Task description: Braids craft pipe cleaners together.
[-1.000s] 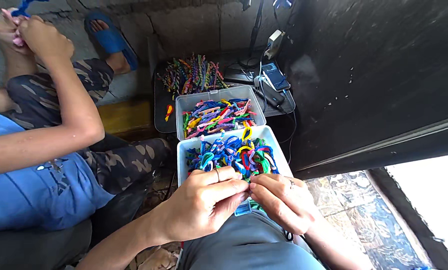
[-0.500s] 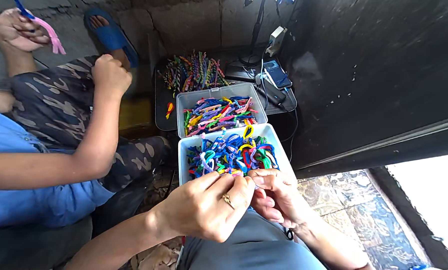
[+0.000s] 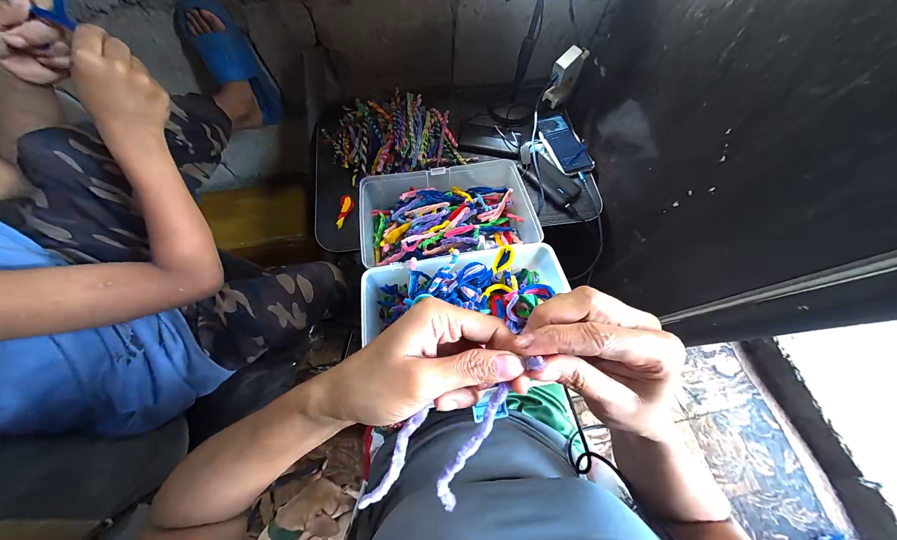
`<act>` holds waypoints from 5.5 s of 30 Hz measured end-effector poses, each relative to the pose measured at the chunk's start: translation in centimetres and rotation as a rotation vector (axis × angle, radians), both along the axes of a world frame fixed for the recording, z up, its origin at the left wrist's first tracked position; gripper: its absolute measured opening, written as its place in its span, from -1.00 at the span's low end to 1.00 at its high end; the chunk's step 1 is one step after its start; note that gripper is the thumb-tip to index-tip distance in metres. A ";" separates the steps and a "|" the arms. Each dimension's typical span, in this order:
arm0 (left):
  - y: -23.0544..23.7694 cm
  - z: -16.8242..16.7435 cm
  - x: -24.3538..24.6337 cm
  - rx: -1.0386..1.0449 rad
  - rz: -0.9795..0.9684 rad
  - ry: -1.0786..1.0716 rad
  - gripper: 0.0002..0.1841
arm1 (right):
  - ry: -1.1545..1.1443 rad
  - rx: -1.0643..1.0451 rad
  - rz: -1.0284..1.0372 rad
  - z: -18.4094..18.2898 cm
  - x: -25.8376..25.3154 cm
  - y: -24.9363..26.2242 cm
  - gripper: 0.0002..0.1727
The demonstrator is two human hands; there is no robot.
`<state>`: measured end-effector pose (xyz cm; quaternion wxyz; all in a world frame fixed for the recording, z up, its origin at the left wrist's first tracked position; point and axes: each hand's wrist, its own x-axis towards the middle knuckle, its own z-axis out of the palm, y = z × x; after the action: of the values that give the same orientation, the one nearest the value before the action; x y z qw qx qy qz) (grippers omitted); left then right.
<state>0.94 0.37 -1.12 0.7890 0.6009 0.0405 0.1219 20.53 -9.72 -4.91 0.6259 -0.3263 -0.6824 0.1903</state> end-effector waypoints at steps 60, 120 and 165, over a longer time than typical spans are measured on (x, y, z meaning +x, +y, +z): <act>-0.1 0.0 -1.1 0.478 0.023 -0.012 -0.81 | -0.148 -0.217 0.322 1.0 1.3 -0.7 -0.66; -1.5 -1.0 1.6 1.397 0.807 -0.090 -0.77 | 0.154 -0.151 0.062 1.7 -0.6 3.4 -0.85; -2.4 -1.6 0.4 1.014 0.758 -0.076 -0.73 | 0.118 -0.145 -0.058 1.0 -2.3 2.9 -0.82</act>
<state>1.34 -2.03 -2.77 0.3093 0.8390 0.1597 0.4182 18.27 -6.78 -3.87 0.6452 -0.3785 -0.6188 0.2397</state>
